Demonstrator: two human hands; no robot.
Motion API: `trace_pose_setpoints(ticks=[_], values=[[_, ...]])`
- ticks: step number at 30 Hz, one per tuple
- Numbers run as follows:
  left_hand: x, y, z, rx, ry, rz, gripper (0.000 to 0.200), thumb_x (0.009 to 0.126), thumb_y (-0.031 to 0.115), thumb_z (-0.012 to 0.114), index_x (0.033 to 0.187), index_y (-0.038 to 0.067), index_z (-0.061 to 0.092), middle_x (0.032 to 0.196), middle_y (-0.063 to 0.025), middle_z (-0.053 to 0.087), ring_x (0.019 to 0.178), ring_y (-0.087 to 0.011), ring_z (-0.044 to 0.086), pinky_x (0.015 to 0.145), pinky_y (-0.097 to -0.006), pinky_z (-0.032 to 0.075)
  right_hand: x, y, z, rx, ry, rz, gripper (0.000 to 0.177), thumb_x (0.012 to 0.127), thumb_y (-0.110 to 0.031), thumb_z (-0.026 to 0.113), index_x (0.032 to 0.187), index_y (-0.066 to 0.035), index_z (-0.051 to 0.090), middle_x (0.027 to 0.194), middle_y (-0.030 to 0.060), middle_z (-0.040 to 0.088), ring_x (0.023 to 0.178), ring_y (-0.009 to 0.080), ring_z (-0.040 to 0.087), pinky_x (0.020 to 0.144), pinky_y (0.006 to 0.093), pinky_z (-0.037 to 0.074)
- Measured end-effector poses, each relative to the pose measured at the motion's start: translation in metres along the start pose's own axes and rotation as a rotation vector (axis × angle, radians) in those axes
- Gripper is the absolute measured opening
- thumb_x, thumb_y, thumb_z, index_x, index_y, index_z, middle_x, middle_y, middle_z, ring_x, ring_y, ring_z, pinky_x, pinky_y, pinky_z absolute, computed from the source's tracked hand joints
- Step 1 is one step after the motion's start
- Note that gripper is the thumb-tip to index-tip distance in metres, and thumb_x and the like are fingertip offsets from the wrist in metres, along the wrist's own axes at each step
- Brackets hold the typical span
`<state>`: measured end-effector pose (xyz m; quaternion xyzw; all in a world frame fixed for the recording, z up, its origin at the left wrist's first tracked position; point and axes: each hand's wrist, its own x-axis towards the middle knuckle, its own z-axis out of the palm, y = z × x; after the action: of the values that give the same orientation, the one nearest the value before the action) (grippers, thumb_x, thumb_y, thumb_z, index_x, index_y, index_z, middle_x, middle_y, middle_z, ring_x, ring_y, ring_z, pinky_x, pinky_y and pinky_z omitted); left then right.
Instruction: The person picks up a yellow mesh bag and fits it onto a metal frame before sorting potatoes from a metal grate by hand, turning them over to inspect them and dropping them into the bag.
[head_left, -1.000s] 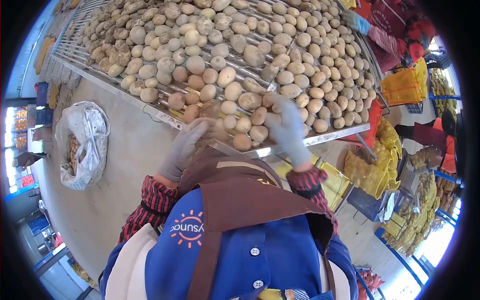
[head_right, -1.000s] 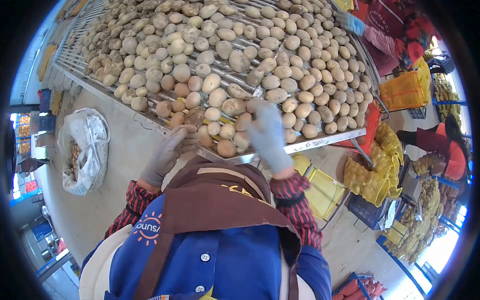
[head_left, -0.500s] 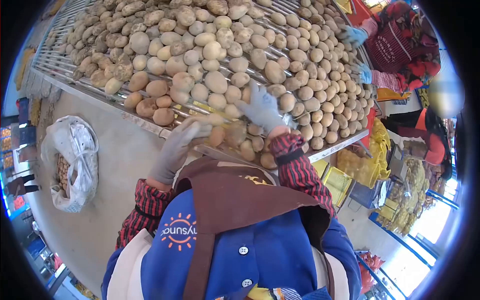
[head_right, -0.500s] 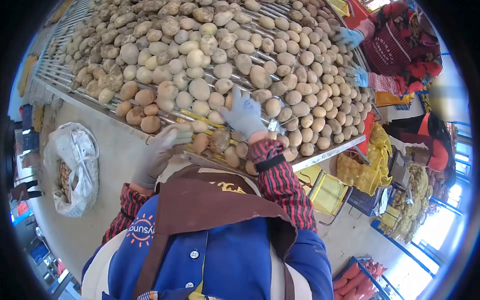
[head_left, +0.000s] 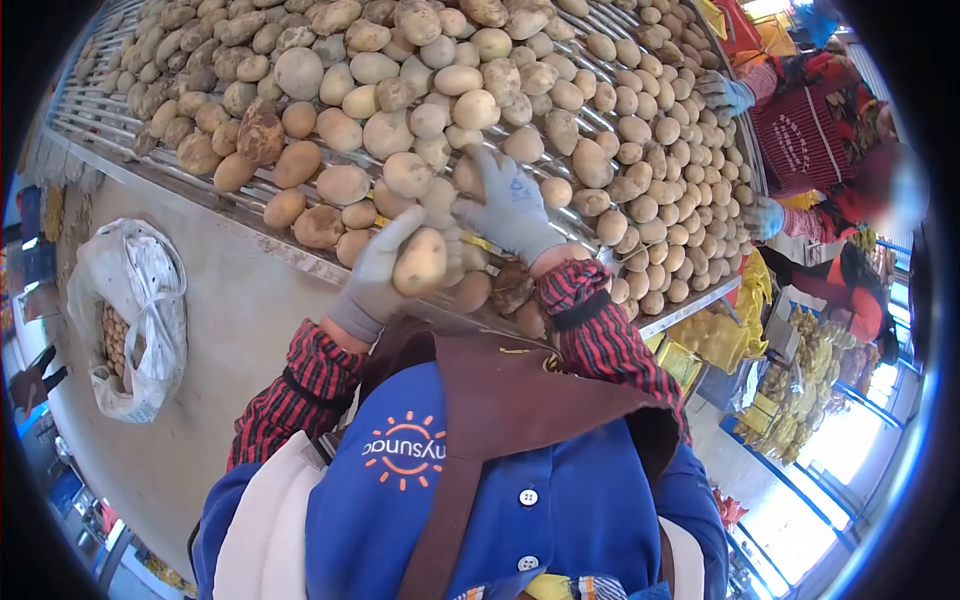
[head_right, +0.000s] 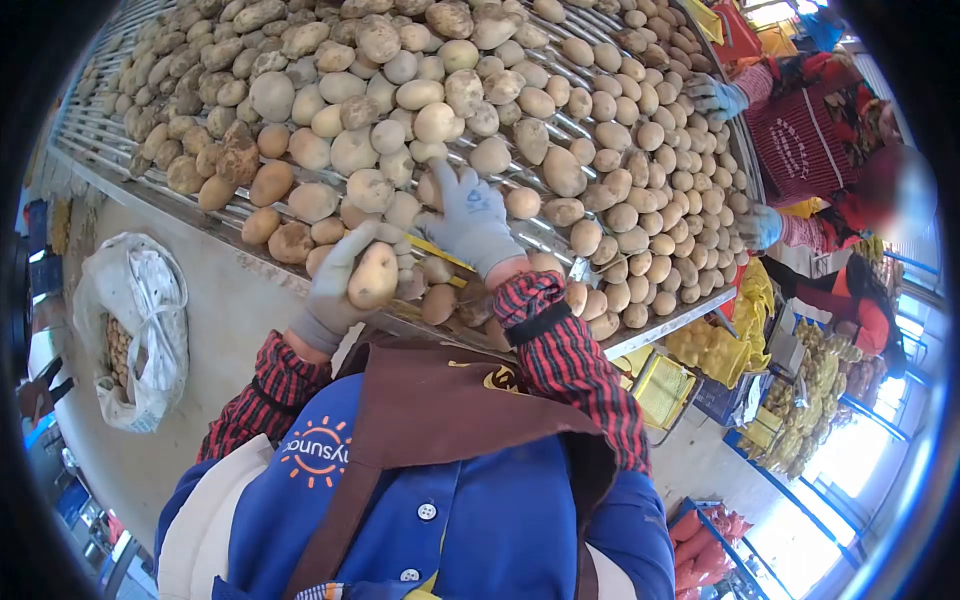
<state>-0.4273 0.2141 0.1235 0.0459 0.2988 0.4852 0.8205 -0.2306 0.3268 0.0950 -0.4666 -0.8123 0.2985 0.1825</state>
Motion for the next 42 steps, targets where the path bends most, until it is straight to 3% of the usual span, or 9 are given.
trace_pose_setpoints(ticks=[4, 9, 15, 17, 23, 26, 32, 37, 42], values=[[-0.01, 0.001, -0.031, 0.85, 0.026, 0.414, 0.043, 0.108, 0.03, 0.045, 0.138, -0.001, 0.051, 0.125, -0.0148, 0.062, 0.105, -0.0241, 0.067, 0.088, -0.0389, 0.06, -0.011, -0.01, -0.014, 0.293, 0.083, 0.22, 0.061, 0.077, -0.016, 0.076, 0.133, -0.008, 0.053, 0.125, 0.0186, 0.062, 0.116, 0.0343, 0.062, 0.098, 0.0428, 0.051], [-0.005, 0.011, 0.015, 0.049, -0.171, 0.038, 0.063, 0.103, 0.024, 0.054, 0.155, -0.003, 0.032, 0.152, -0.0185, 0.046, 0.133, -0.023, 0.053, 0.109, -0.0343, 0.047, -0.039, -0.048, -0.039, 0.544, 0.171, 0.111, 0.079, 0.07, -0.003, 0.081, 0.141, -0.003, 0.047, 0.131, 0.0139, 0.058, 0.123, 0.0243, 0.058, 0.1, 0.0383, 0.051], [-0.005, 0.02, 0.052, 0.298, -0.283, 0.102, 0.07, 0.101, 0.024, 0.057, 0.158, 0.0, 0.026, 0.156, -0.0161, 0.04, 0.137, -0.0221, 0.048, 0.112, -0.0339, 0.041, -0.053, -0.054, -0.05, 1.58, -0.073, 0.184, 0.076, 0.076, -0.016, 0.075, 0.143, 0.0, 0.043, 0.136, 0.017, 0.056, 0.128, 0.0304, 0.057, 0.108, 0.0422, 0.046], [-0.005, 0.018, 0.048, 0.316, -0.272, 0.09, 0.071, 0.101, 0.025, 0.056, 0.159, 0.0, 0.024, 0.155, -0.0163, 0.039, 0.134, -0.0224, 0.051, 0.105, -0.0317, 0.047, -0.06, -0.053, -0.055, 1.544, -0.071, 0.183, 0.075, 0.081, -0.026, 0.069, 0.144, 0.003, 0.042, 0.139, 0.02, 0.054, 0.129, 0.0323, 0.056, 0.11, 0.0432, 0.044], [-0.004, 0.015, 0.037, 0.359, -0.244, 0.048, 0.075, 0.099, 0.024, 0.061, 0.16, 0.002, 0.022, 0.154, -0.0154, 0.039, 0.13, -0.0212, 0.054, 0.1, -0.0288, 0.05, -0.069, -0.038, -0.045, 2.002, -0.169, 0.233, 0.065, 0.096, -0.041, 0.056, 0.143, 0.003, 0.045, 0.122, 0.0237, 0.064, 0.096, 0.0342, 0.069, 0.083, 0.0432, 0.057], [-0.007, 0.014, 0.037, 0.386, -0.254, -0.018, 0.075, 0.097, 0.024, 0.064, 0.158, 0.002, 0.026, 0.15, -0.0139, 0.044, 0.127, -0.0209, 0.056, 0.101, -0.0297, 0.049, -0.072, -0.05, -0.041, 1.879, -0.036, 0.51, 0.061, 0.103, -0.048, 0.045, 0.137, 0.002, 0.051, 0.107, 0.0208, 0.068, 0.077, 0.0277, 0.068, 0.068, 0.0368, 0.056], [-0.019, 0.006, 0.035, 0.318, -0.161, 0.037, 0.063, 0.1, 0.032, 0.063, 0.151, 0.003, 0.039, 0.13, -0.0049, 0.057, 0.109, -0.0118, 0.06, 0.092, -0.025, 0.051, -0.057, -0.042, -0.051, 0.36, -0.245, 0.416, 0.02, 0.096, -0.024, 0.066, 0.102, -0.006, 0.068, 0.079, 0.006, 0.068, 0.073, 0.0185, 0.065, 0.065, 0.034, 0.052], [-0.039, -0.004, 0.002, 0.164, -0.124, -0.097, 0.061, 0.102, 0.05, 0.057, 0.137, 0.001, 0.051, 0.119, -0.0115, 0.065, 0.103, -0.0197, 0.067, 0.09, -0.0326, 0.056, 0.035, -0.045, -0.05, -0.157, 0.226, -0.212, 0.031, 0.084, -0.017, 0.068, 0.114, -0.01, 0.065, 0.109, 0.0154, 0.065, 0.099, 0.0397, 0.061, 0.087, 0.0477, 0.051], [-0.046, -0.002, -0.022, 0.216, -0.027, -0.018, 0.068, 0.1, 0.061, 0.052, 0.135, 0.002, 0.053, 0.113, -0.0118, 0.067, 0.093, -0.0195, 0.067, 0.08, -0.0318, 0.057, 0.062, -0.008, -0.006, -0.378, 0.153, -0.288, 0.037, 0.082, -0.018, 0.07, 0.117, -0.009, 0.063, 0.117, 0.0143, 0.061, 0.113, 0.0387, 0.054, 0.096, 0.0506, 0.045]])
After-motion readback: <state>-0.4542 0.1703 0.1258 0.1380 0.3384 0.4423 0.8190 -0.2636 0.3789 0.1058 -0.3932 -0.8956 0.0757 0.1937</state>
